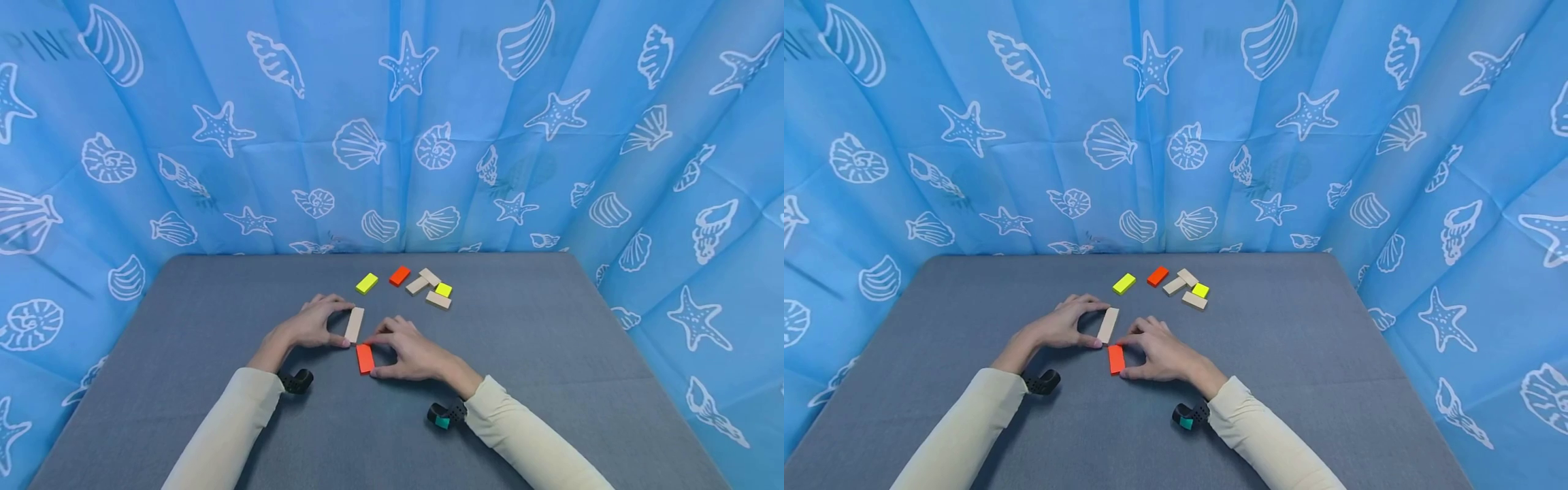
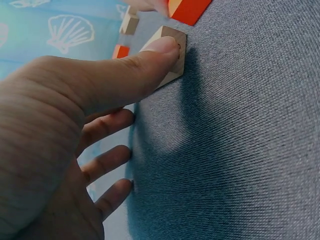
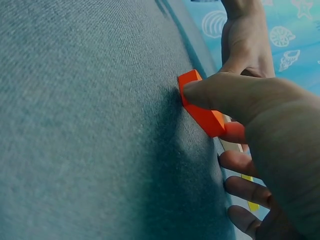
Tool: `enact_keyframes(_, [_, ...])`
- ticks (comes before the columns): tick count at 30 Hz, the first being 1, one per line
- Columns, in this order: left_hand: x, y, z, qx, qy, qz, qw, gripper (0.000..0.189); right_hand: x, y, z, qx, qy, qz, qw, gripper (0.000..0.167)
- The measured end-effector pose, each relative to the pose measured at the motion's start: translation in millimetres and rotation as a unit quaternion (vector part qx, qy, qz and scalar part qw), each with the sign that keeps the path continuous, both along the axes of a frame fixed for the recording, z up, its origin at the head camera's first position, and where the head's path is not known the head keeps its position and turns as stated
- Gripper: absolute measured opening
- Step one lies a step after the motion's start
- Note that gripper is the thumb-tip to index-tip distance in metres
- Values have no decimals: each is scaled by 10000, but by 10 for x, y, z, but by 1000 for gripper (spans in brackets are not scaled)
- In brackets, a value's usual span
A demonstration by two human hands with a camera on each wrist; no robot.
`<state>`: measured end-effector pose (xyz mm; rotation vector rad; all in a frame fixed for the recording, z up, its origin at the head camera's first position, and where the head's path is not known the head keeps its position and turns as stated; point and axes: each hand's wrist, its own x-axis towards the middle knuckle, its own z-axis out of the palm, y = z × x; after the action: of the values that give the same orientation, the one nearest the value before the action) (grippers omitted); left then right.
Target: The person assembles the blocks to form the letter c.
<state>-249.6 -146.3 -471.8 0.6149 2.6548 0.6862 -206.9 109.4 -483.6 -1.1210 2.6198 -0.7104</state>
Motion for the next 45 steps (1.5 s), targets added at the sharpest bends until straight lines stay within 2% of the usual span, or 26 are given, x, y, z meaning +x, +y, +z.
enact_keyframes(8, [6, -26, 49, 6, -25, -272, 9996, 74, 24, -29, 7, 30, 11, 142, 9999, 53])
enact_keyframes(14, [15, -19, 83, -55, -119, -290, 9995, 74, 40, -46, 21, -12, 7, 171, 9999, 53])
enact_keyframes(20, [34, -2, 117, -69, -219, -168, 9996, 74, 48, -55, 27, 0, -24, 139, 9999, 53])
enact_keyframes(28, [29, -11, 84, -46, -266, -137, 9995, 74, 41, -65, 18, 20, -86, 80, 9999, 54])
enact_keyframes(45, [37, -34, 43, 13, -206, -152, 9997, 74, -29, -67, 52, 63, -235, 299, 9993, 54])
